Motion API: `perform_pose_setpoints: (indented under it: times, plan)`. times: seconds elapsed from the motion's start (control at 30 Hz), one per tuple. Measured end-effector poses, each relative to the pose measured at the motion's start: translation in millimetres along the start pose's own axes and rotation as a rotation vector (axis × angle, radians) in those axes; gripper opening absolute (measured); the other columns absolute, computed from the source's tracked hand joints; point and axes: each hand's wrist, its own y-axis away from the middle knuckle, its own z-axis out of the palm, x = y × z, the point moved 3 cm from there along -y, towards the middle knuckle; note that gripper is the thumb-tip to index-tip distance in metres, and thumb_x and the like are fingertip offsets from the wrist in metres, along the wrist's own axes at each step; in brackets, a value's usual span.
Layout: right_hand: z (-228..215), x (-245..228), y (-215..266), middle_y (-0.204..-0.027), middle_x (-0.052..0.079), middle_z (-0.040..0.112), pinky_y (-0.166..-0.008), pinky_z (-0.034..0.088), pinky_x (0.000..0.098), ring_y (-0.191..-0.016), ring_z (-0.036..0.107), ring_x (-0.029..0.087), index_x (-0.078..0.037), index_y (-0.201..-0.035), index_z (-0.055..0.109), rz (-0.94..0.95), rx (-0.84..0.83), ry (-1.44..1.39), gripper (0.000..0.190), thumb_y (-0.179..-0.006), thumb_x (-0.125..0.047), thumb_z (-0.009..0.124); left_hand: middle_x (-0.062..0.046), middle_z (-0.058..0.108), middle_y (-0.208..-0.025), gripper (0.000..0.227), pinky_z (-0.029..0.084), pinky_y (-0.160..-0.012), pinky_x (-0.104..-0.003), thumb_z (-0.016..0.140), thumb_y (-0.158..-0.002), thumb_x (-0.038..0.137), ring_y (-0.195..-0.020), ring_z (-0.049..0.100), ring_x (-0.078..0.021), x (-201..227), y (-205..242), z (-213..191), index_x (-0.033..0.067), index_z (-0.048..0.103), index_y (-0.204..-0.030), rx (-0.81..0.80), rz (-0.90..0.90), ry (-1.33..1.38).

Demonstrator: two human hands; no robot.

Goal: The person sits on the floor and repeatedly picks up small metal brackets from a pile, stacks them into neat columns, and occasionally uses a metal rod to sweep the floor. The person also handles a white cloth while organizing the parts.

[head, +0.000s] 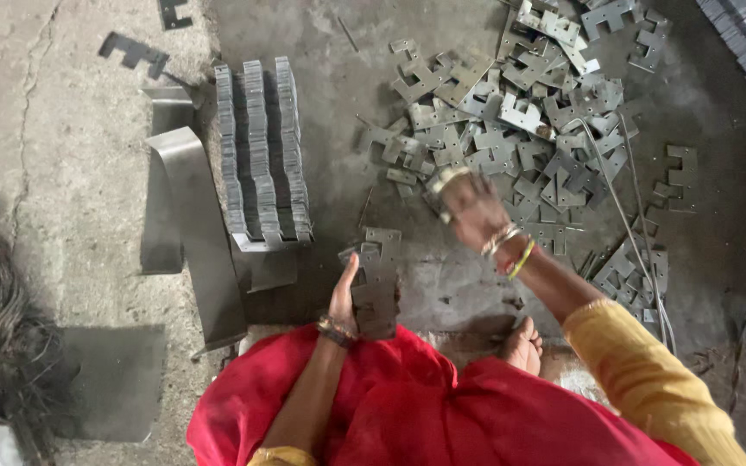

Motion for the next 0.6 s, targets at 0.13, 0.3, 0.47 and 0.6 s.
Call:
perform_pose_setpoints:
  times: [0.13,0.3,0.47,0.6]
  plan:
    - [-54,30,-41,-0.151,0.020,0.045,-0.114,0.038,0.0551,-0.140,0.041,0.041,-0.010,-0.146,0.050,0.273,0.155,-0.467,0.070,-0.088,-0.040,0.074,-0.016,0.076,-0.093,0.059,0.061,-0.068,-0.044,0.058,-0.100,0.058,-0.077,0.073,-0.0300,4,8,10,0.0025,0.069,-0.117,0.063,-0.028,-0.030]
    - [-97,53,-104,-0.156,0.012,0.045,-0.113,0.043,0.0570,-0.146,0.041,0.038,-0.021,-0.147,0.053,0.222,0.179,-0.463,0.071,-0.080,-0.016,0.074,-0.019,0.075,-0.099,0.061,0.062,-0.078,-0.046,0.056,-0.094,0.057,-0.085,0.074,-0.0331,9,7,10,0.0014,0.069,-0.117,0.108,-0.100,0.084]
    - [-123,58,-145,-0.159,0.006,0.026,-0.102,0.030,0.0764,-0.145,0.020,0.045,-0.020,-0.151,0.037,0.278,-0.127,-0.449,0.099,-0.065,-0.013,0.083,-0.019,0.074,-0.099,0.061,0.061,-0.077,-0.046,0.059,-0.095,0.057,-0.085,0.073,-0.0331,11,12,-1,0.0008,0.067,-0.118,0.148,-0.107,0.131]
    - [-123,58,-143,-0.161,0.004,0.031,-0.108,0.035,0.0721,-0.150,0.024,0.040,-0.019,-0.154,0.038,0.317,-0.226,-0.440,0.097,-0.069,-0.013,0.084,-0.019,0.074,-0.101,0.060,0.061,-0.079,-0.045,0.058,-0.095,0.055,-0.087,0.073,-0.0322,11,9,-5,0.0015,0.065,-0.121,0.167,-0.106,0.177]
